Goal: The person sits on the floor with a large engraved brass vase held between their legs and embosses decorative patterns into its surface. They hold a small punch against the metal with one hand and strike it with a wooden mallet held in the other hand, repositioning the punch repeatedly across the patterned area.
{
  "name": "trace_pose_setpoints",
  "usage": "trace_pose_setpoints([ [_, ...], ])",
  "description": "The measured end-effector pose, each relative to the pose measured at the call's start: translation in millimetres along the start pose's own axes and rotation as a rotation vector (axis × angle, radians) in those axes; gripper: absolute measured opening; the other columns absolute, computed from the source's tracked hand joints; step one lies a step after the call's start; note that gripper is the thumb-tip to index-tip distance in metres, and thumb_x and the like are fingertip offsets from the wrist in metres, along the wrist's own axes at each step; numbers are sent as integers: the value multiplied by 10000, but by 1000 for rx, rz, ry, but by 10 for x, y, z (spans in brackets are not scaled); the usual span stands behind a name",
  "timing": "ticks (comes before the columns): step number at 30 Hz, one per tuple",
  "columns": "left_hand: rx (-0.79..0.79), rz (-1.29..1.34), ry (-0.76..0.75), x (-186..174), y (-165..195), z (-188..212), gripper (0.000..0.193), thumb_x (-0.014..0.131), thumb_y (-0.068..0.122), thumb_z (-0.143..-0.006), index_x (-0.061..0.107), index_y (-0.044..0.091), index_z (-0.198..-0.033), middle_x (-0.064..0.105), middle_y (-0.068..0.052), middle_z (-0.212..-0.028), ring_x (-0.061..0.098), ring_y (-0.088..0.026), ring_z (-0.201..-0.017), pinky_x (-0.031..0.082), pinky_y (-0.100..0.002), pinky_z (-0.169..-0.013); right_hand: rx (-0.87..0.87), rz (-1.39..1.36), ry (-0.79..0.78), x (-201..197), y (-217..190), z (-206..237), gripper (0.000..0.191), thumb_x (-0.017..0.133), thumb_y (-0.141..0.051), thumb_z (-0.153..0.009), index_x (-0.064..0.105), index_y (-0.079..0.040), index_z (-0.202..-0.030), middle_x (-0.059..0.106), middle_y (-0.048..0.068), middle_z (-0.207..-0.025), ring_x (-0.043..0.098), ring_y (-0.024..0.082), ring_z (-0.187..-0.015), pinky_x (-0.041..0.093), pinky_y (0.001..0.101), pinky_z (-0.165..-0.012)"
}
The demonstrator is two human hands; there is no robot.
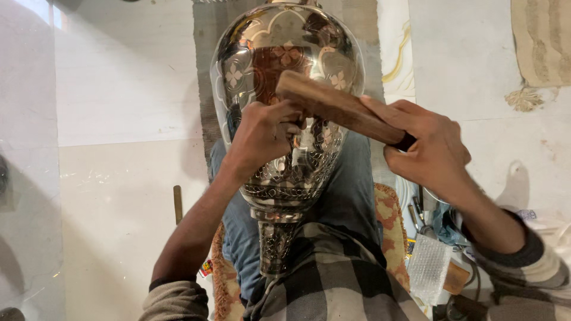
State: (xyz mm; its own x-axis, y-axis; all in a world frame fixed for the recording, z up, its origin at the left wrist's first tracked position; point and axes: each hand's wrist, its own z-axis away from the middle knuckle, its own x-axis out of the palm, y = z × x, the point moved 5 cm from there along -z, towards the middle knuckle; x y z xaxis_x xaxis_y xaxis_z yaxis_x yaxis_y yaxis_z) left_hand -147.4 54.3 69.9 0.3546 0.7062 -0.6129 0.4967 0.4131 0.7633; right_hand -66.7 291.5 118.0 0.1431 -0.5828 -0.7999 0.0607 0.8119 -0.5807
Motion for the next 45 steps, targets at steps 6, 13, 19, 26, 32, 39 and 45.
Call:
trace_pose_setpoints([
  [6, 225, 27, -199, 88, -9, -178, 431, 719, -103, -690, 736, 50, -1093, 791, -110, -982, 798, -213, -849, 650, -302, -713, -114, -183, 311, 327, 245, 418, 719, 656, 60, -735, 618, -6, -1450, 735, 158, -1127, 689, 163, -884, 527, 249, -774],
  [13, 189, 178, -186, 124, -179, -253, 404, 681, -116, -795, 745, 60, -1153, 801, -68, -1024, 803, -169, -883, 675, -280, -768, -1, -606, 365, 1037, 505, 858, 758, 609, 61, -765, 516, 45, -1517, 690, 103, -1153, 607, 97, -1027, 474, 221, -900],
  [19, -126, 578, 575, 178, -292, 419, 328, 674, -72, -949, 665, 21, -1263, 784, -96, -997, 791, -170, -896, 696, -306, -792, 124, -821, 328, 1326, 655, 812, 737, 655, 75, -768, 535, 13, -1493, 705, 49, -1130, 644, 94, -1021, 497, 230, -936],
  [26, -174, 97, 856, 282, -156, 671, 289, 666, -102, -954, 728, 82, -1168, 790, -113, -1096, 807, -166, -884, 665, -267, -726, -153, -580, 293, 791, 240, 221, 724, 673, 43, -806, 533, -31, -1512, 717, 94, -1174, 657, 109, -1034, 518, 242, -921],
  [32, -226, 131, 826, 266, -179, 673, 426, 532, -140, -893, 676, 33, -1255, 799, -79, -974, 807, -154, -885, 660, -269, -762, -224, -20, 121, 305, -256, -150, 793, 670, 30, -746, 601, -208, -1499, 642, 98, -849, 590, 181, -670, 457, 321, -624],
  [39, -173, 50, 848, 281, -183, 709, 498, 537, -145, -836, 646, -2, -1300, 770, -140, -1068, 783, -219, -996, 654, -329, -856, -586, -5, -41, -265, -1029, -510, 823, 685, -13, -751, 558, -216, -1537, 578, 69, -833, 576, 155, -675, 481, 354, -630],
  [45, -284, 52, 902, 312, -164, 738, 486, 495, -119, -806, 677, 15, -1237, 789, -94, -1010, 802, -183, -955, 667, -323, -865, -553, 487, -47, -189, -1253, -669, 946, 762, -43, -707, 527, -303, -1586, 669, 86, -1173, 608, 198, -548, 539, 336, -501],
])
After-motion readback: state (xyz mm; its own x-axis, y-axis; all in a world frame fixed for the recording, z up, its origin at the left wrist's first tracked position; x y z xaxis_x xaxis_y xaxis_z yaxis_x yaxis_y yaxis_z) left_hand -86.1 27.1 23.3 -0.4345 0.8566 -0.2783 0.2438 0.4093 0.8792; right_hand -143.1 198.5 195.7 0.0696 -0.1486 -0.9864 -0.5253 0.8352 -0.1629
